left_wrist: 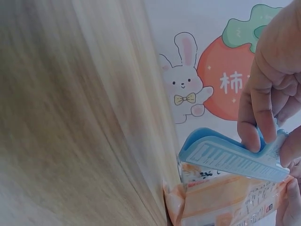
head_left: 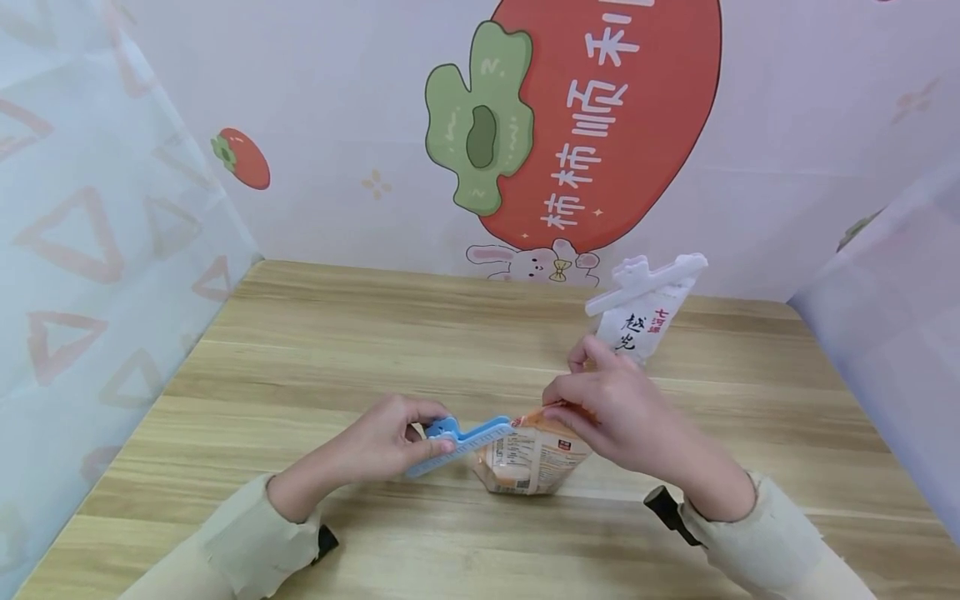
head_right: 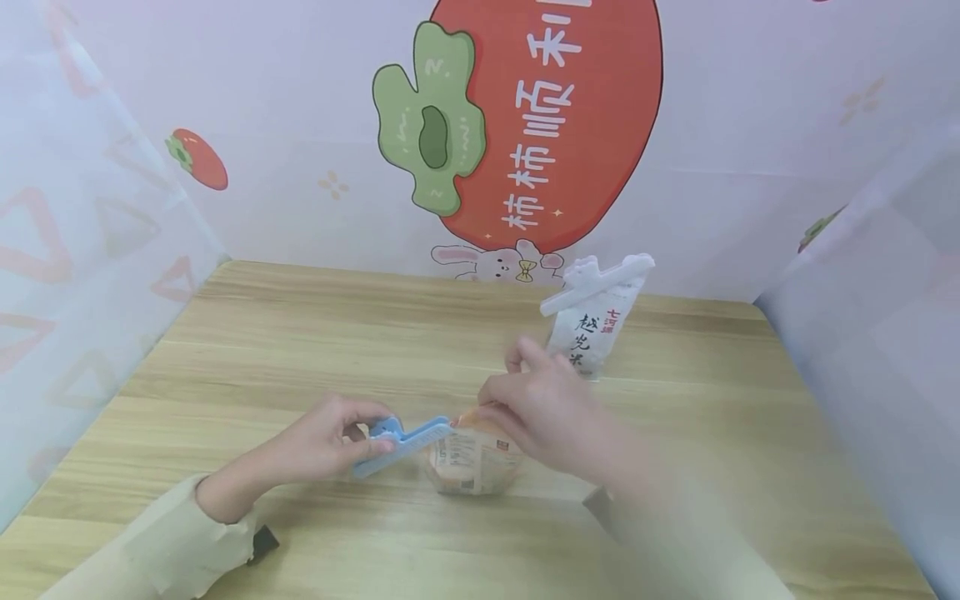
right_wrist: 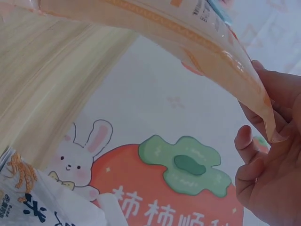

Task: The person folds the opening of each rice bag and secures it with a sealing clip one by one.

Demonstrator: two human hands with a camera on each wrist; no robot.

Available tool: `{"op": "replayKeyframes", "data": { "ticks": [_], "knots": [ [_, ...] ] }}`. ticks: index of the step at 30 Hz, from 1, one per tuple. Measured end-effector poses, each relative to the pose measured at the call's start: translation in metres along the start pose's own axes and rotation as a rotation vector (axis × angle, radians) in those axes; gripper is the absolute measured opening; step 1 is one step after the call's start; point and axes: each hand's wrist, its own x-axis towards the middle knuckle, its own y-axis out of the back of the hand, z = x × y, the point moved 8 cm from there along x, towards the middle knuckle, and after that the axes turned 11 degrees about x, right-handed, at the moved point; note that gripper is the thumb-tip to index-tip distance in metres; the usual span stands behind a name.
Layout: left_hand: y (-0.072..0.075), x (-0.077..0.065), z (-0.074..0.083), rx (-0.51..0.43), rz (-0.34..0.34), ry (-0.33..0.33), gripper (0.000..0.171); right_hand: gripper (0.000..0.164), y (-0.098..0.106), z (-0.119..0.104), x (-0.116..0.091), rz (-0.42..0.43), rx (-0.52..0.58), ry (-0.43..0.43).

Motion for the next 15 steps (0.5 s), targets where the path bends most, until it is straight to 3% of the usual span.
{"op": "replayKeyframes", "data": {
  "ticks": [15],
  "knots": [
    [-0.002, 0.006, 0.017, 0.007, 0.04, -0.044, 0.02, 0.014, -0.003, -0.008, -0.001, -0.022, 0.024, 0.031]
  ]
}}
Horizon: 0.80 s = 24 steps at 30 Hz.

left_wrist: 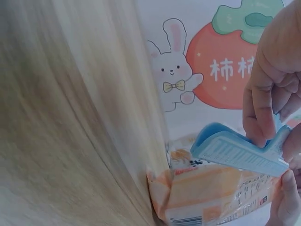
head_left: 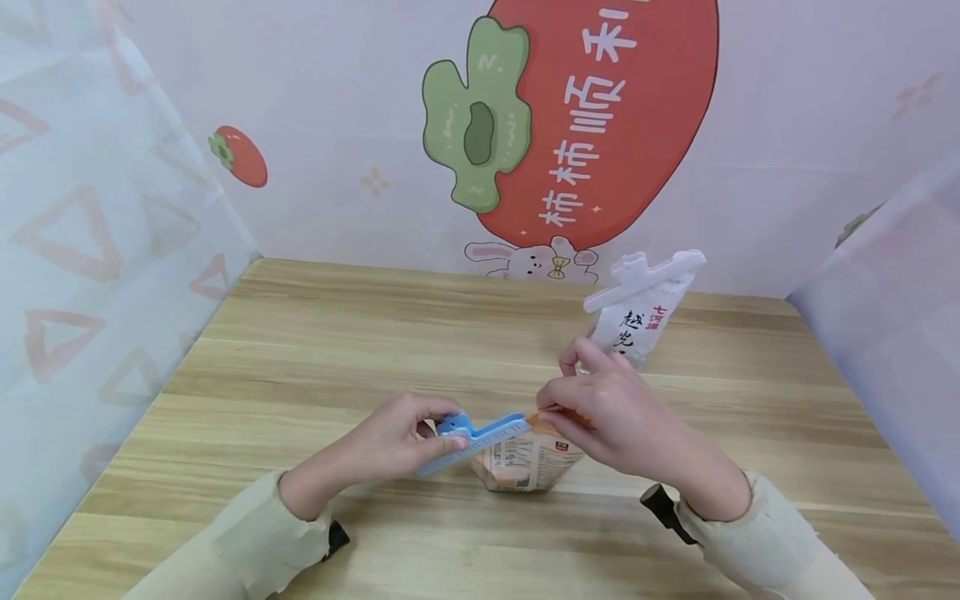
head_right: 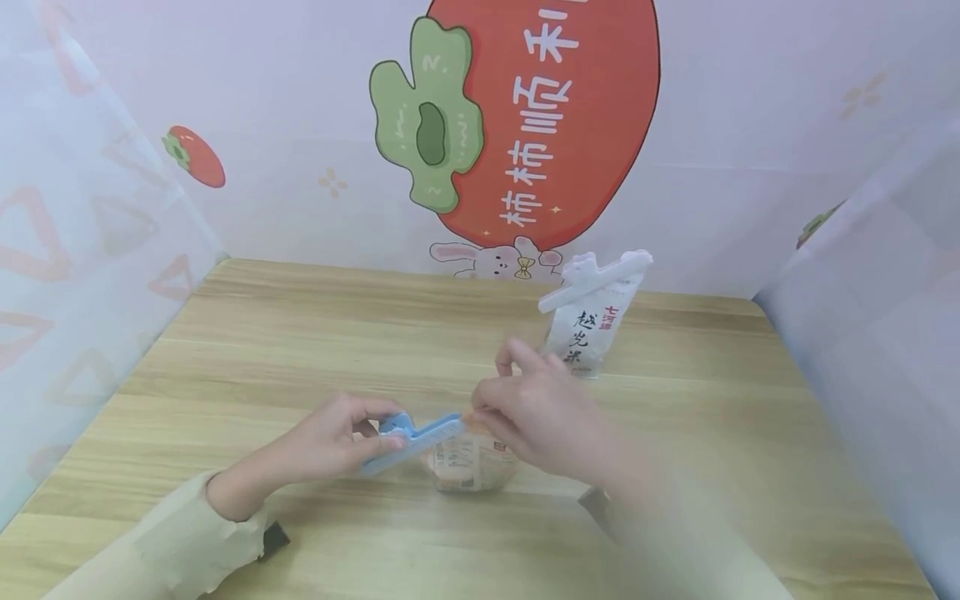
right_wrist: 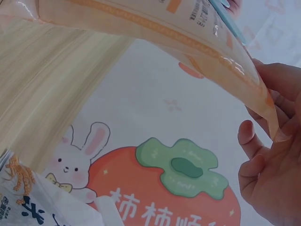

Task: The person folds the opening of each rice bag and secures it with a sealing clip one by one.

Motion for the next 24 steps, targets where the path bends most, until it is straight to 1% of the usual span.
{"op": "replayKeyframes", "data": {
  "ticks": [8, 11, 14, 16, 18, 21, 24],
  "knots": [
    [0.0, 0.004, 0.008, 0.005, 0.007, 0.012, 0.028, 0.014, 0.0, -0.004, 0.0, 0.002, -0.031, 0.025],
    [-0.001, 0.004, 0.008, -0.007, 0.008, 0.006, 0.027, 0.015, 0.0, -0.002, 0.0, -0.008, -0.019, -0.009],
    [-0.002, 0.004, 0.008, -0.014, 0.017, -0.011, 0.027, 0.013, 0.0, 0.004, -0.003, -0.021, 0.035, -0.081],
    [-0.002, 0.004, 0.009, -0.02, 0.023, -0.022, 0.027, 0.012, 0.001, 0.01, -0.006, -0.016, 0.098, -0.133],
    [-0.003, 0.004, 0.009, -0.029, 0.027, -0.03, 0.025, 0.012, 0.001, 0.014, -0.01, 0.003, 0.174, -0.158],
    [-0.003, 0.003, 0.01, -0.036, 0.028, -0.034, 0.023, 0.013, 0.002, 0.017, -0.013, 0.035, 0.246, -0.146],
    [-0.003, 0.003, 0.009, -0.036, 0.032, -0.029, 0.024, 0.013, 0.002, 0.015, -0.013, 0.054, 0.232, -0.098]
  ]
}}
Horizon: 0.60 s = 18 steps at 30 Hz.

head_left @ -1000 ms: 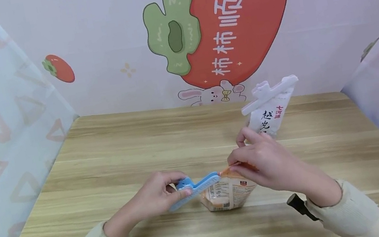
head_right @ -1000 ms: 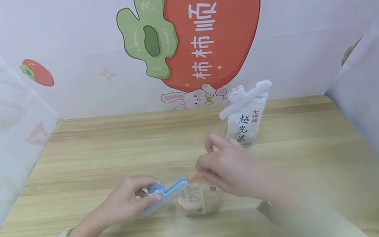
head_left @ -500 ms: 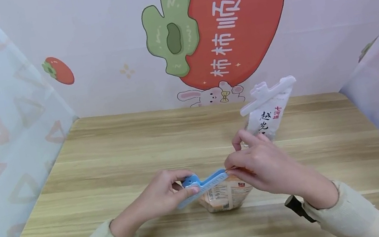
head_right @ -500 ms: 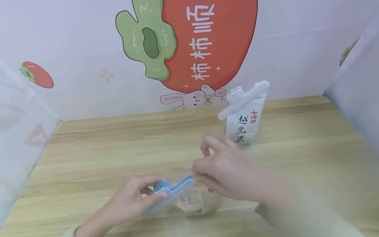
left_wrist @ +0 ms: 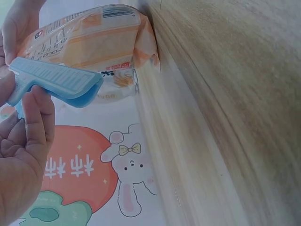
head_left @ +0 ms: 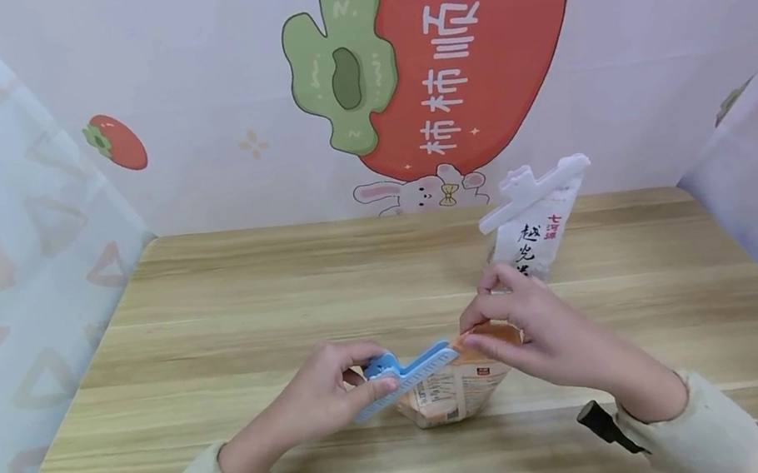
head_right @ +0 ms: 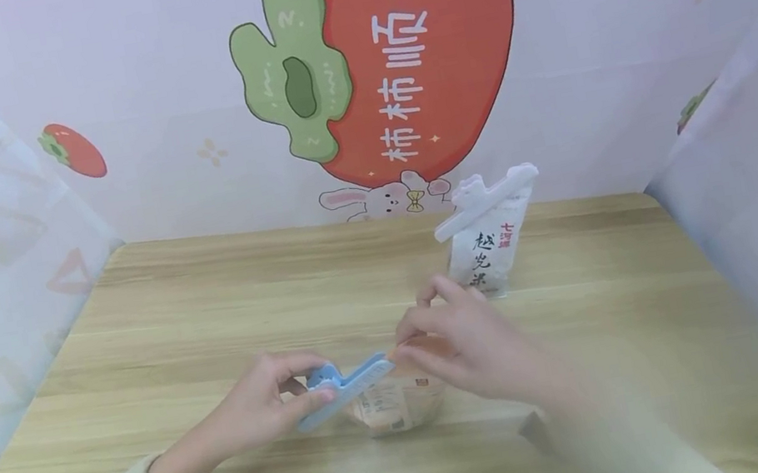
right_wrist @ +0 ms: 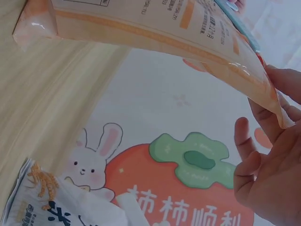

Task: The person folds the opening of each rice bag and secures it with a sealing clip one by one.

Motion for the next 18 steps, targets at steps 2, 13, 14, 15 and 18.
{"op": "replayKeyframes", "data": {
  "ticks": [2, 13, 14, 15, 18],
  "knots": [
    [0.0, 0.0002, -0.0001, -0.004, 0.006, -0.002, 0.024, 0.012, -0.0006, -0.0018, -0.0004, 0.007, -0.035, 0.035],
    [-0.0017, 0.0047, 0.004, -0.023, 0.038, -0.039, 0.025, 0.005, -0.0033, -0.0069, -0.0027, 0.039, -0.118, 0.071],
    [-0.002, 0.0054, 0.0045, -0.02, 0.035, -0.039, 0.025, 0.004, -0.003, -0.0073, -0.0029, 0.043, -0.123, 0.073],
    [-0.0022, 0.0059, 0.0048, -0.019, 0.031, -0.038, 0.025, 0.005, -0.0027, -0.0078, -0.003, 0.047, -0.122, 0.079],
    [-0.0027, 0.007, 0.004, -0.009, 0.026, -0.022, 0.024, 0.007, -0.0007, -0.007, -0.003, 0.057, -0.106, 0.066]
  ]
}}
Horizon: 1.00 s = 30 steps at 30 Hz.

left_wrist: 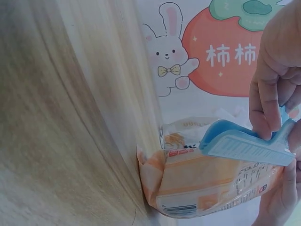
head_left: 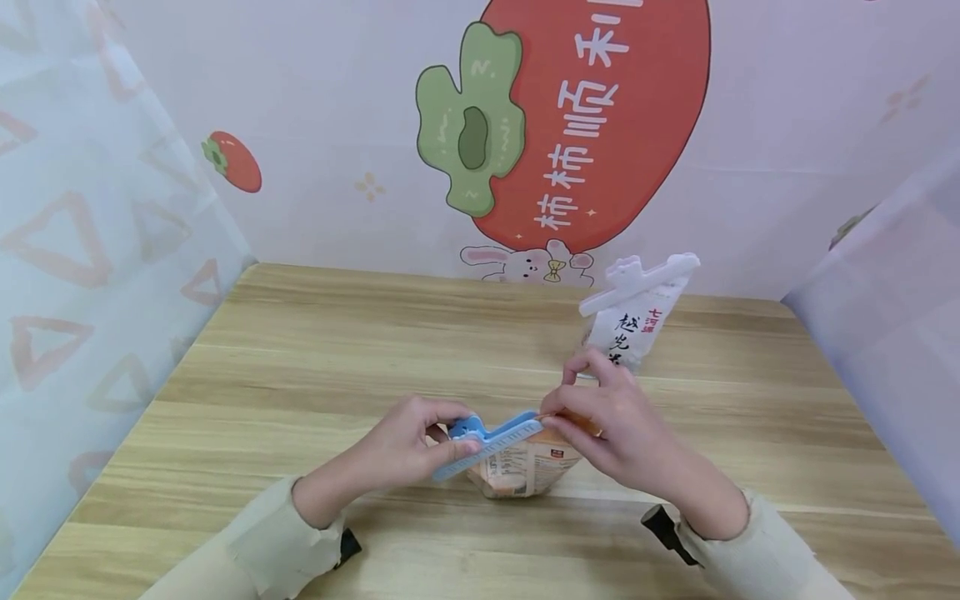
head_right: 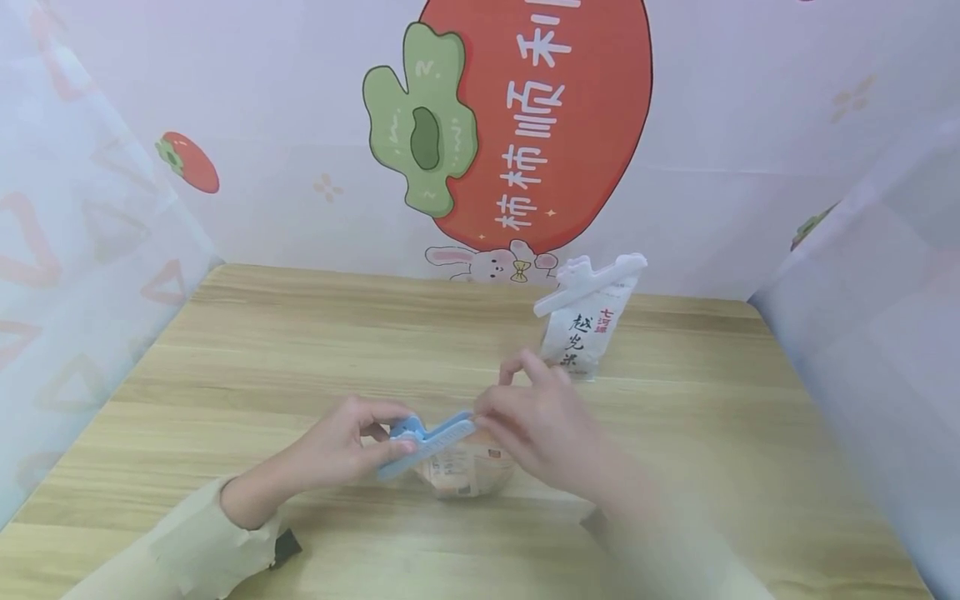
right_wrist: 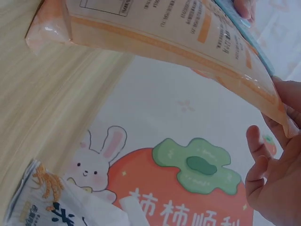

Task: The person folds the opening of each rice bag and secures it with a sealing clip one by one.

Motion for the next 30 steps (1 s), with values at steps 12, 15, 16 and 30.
{"op": "replayKeyframes", "data": {
  "ticks": [12, 15, 16, 30],
  "knots": [
    [-0.003, -0.001, 0.006, -0.014, -0.007, 0.009, 0.02, 0.018, -0.001, 0.002, -0.003, 0.011, 0.13, -0.057],
    [-0.002, -0.001, 0.007, -0.016, 0.001, 0.008, 0.02, 0.018, -0.001, 0.001, -0.003, 0.021, 0.129, -0.032],
    [-0.002, -0.001, 0.007, -0.017, 0.004, 0.007, 0.021, 0.018, -0.001, 0.001, -0.002, 0.018, 0.13, -0.036],
    [0.0, 0.0, 0.014, -0.039, 0.042, -0.011, 0.018, 0.017, -0.005, 0.0, -0.005, 0.004, 0.153, -0.103]
  ]
}}
